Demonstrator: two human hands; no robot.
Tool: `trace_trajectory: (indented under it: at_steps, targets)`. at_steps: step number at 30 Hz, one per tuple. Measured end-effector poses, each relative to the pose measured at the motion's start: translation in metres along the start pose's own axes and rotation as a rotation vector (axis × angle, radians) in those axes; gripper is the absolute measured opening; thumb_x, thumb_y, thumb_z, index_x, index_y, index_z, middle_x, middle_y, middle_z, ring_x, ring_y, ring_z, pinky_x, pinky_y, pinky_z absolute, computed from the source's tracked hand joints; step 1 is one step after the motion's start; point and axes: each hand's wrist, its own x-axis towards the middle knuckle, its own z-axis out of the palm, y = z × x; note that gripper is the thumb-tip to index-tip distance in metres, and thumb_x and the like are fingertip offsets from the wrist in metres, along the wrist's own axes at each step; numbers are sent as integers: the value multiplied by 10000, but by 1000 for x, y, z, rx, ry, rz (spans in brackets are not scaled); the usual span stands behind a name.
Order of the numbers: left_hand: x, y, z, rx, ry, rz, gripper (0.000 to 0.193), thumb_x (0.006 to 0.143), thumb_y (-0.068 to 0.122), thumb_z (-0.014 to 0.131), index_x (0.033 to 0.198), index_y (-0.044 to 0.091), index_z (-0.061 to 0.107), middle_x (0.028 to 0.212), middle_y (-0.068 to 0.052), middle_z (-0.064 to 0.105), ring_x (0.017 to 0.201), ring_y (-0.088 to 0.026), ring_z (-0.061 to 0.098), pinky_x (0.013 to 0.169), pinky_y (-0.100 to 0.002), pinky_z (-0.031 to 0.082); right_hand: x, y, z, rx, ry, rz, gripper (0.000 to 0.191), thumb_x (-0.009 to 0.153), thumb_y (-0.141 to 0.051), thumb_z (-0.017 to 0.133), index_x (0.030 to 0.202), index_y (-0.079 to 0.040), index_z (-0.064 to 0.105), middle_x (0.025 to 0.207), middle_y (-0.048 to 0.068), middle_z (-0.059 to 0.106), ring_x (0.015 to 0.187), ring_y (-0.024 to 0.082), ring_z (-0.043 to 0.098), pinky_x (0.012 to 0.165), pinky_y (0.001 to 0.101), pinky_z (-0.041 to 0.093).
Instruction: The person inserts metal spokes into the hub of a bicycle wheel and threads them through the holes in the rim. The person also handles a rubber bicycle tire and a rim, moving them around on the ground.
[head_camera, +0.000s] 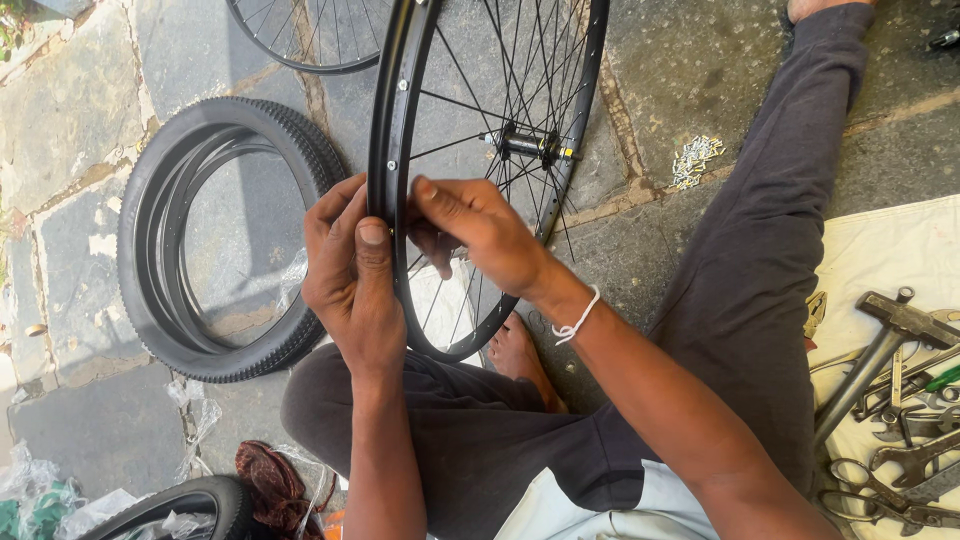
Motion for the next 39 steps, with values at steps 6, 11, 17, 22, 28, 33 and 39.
trace_trajectory:
  at_steps: [6,11,17,22,28,33,39]
  targets:
    - [0,2,-1,25,-12,15,330,1134,279,610,1333,31,697,1318,-105,625,1238,-168,599,1048,-310,520,1,1,1,-82,1,-1,357,1112,-351,541,1144,-27,688,802,-20,575,686,83,560,592,221,507]
    - [1,-1,0,41,-9,43,338,1128,277,614,1345,28,684,1348,-109,629,1237,-179,596,1053,-319,514,-4,3,1,-195,-22,-20,341,1047,-357,543,1216,-74,629,819,-27,610,670,83,583,601,227,523]
    - [0,1,-1,33,2,10,334,1120,283,611,1321,30,699,1289,-109,628,1184,-166,616,993,-308,542,4,3,-11,2,11,12,415,1157,-367,518,1078,-6,707,766,14,612,661,100,605,629,249,558]
    - [0,2,4,64,-15,38,347,1147,285,606,1353,22,697,1269,-105,636,1139,-149,619,980,-287,528,-2,3,-8,-85,-61,-28,266,1075,-286,576,1108,-37,662,842,-6,617,734,87,599,633,237,540]
    - [3,-2,5,68,-15,76,337,1170,295,605,1318,2,685,1309,-126,629,1209,-169,614,1029,-301,522,2,-10,0,-48,-47,-11,310,1113,-283,520,1142,-21,683,854,16,627,727,87,608,624,223,538]
    - [25,5,2,-237,-72,-87,580,1060,437,678,1486,64,553,1417,-117,601,1294,-189,600,1106,-355,544,17,-40,-13,43,-85,55,333,969,-87,649,1266,15,541,1060,129,615,838,156,663,583,262,567]
    - [35,11,19,394,-322,-255,662,836,260,787,1373,-40,542,1118,-165,678,979,-279,640,872,-399,521,-4,-67,-165,-441,434,70,400,862,-83,689,1236,-31,558,1069,106,663,663,105,621,443,213,509]
